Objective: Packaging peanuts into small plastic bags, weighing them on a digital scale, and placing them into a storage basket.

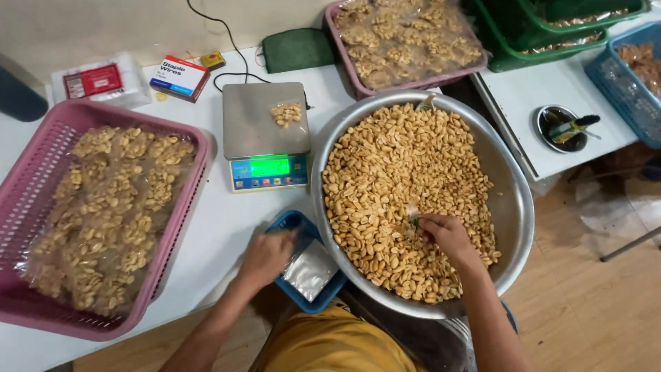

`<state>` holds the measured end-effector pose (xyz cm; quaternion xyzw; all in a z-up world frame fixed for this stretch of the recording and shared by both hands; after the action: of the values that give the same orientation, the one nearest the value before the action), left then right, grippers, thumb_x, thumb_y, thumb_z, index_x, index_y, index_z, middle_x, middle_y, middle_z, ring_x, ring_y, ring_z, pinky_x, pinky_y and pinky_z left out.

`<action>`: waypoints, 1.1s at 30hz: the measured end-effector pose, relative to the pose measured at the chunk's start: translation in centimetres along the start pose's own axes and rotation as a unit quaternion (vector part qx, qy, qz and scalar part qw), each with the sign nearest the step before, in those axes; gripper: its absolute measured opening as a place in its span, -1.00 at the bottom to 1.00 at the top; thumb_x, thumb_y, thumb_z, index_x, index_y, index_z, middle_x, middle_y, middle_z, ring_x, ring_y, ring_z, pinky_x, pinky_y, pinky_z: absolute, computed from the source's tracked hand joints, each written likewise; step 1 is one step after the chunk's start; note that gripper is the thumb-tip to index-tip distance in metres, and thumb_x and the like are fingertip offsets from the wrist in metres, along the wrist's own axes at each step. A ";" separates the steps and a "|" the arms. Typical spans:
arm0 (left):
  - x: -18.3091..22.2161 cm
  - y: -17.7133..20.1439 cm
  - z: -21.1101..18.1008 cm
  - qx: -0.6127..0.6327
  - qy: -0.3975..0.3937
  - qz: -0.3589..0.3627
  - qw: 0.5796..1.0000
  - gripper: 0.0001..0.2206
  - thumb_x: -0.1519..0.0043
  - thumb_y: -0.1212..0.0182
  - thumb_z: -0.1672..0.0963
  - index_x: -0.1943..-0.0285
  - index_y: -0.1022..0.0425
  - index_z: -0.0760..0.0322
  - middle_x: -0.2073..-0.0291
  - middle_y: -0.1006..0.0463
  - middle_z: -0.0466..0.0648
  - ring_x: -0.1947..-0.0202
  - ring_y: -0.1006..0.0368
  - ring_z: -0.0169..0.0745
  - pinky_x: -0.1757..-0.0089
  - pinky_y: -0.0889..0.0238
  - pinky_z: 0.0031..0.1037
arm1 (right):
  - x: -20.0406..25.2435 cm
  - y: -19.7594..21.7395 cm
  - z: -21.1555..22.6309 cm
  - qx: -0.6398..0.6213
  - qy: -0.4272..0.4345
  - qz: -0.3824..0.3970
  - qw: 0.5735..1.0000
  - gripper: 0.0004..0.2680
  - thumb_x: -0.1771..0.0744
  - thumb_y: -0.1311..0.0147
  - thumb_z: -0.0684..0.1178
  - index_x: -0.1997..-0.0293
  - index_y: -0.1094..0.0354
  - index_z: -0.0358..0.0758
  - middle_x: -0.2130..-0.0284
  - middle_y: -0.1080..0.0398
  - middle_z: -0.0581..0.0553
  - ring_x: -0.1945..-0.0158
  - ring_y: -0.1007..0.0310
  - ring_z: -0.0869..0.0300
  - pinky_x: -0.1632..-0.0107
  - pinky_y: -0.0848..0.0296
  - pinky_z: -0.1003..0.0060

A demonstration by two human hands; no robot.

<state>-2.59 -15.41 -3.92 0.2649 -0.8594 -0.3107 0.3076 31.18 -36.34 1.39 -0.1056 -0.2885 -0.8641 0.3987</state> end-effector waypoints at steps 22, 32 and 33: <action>-4.4 1.1 -16.9 0.504 -0.199 0.104 0.834 -0.71 -0.10 -0.49 0.20 0.03 -0.62 0.49 0.48 -0.63 0.18 0.58 -0.56 -0.22 0.54 -0.49 -0.48 | 7.7 0.4 10.8 -0.100 0.184 -0.078 0.975 -0.84 -0.26 -0.10 -0.25 0.15 -0.53 -0.48 0.59 -0.40 -0.30 0.61 -0.27 0.19 0.57 -0.27 0.36; -4.8 -1.3 -18.9 0.354 -0.255 0.181 0.882 -0.54 -0.21 -0.31 0.23 -0.33 -0.38 0.41 -0.02 -0.57 0.25 -0.03 -0.53 0.16 0.03 -0.49 -0.16 | 8.8 1.5 11.9 0.061 0.323 -0.138 0.934 -0.85 -0.25 -0.19 -0.24 0.17 -0.62 -0.22 0.48 -0.53 -0.24 0.49 -0.46 0.13 0.37 -0.45 0.28; -4.4 -1.1 -19.4 0.354 -0.253 0.181 0.882 -0.54 -0.21 -0.31 0.23 -0.33 -0.38 0.41 -0.02 -0.57 0.25 -0.03 -0.53 0.16 0.03 -0.49 -0.16 | 9.2 1.5 12.1 0.061 0.323 -0.137 0.935 -0.85 -0.25 -0.19 -0.24 0.17 -0.62 -0.22 0.48 -0.53 -0.24 0.49 -0.46 0.13 0.37 -0.45 0.28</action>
<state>14.10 -20.51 5.67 0.1085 -0.9938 0.0187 0.0158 25.70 -35.87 15.62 0.2440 -0.2078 -0.8786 0.3540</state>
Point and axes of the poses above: each hand's wrist, its own x-axis away from the middle knuckle, its own y-axis out of the back of the hand, z = x × y, the point moved 6 cm from there along -x, towards the middle knuckle
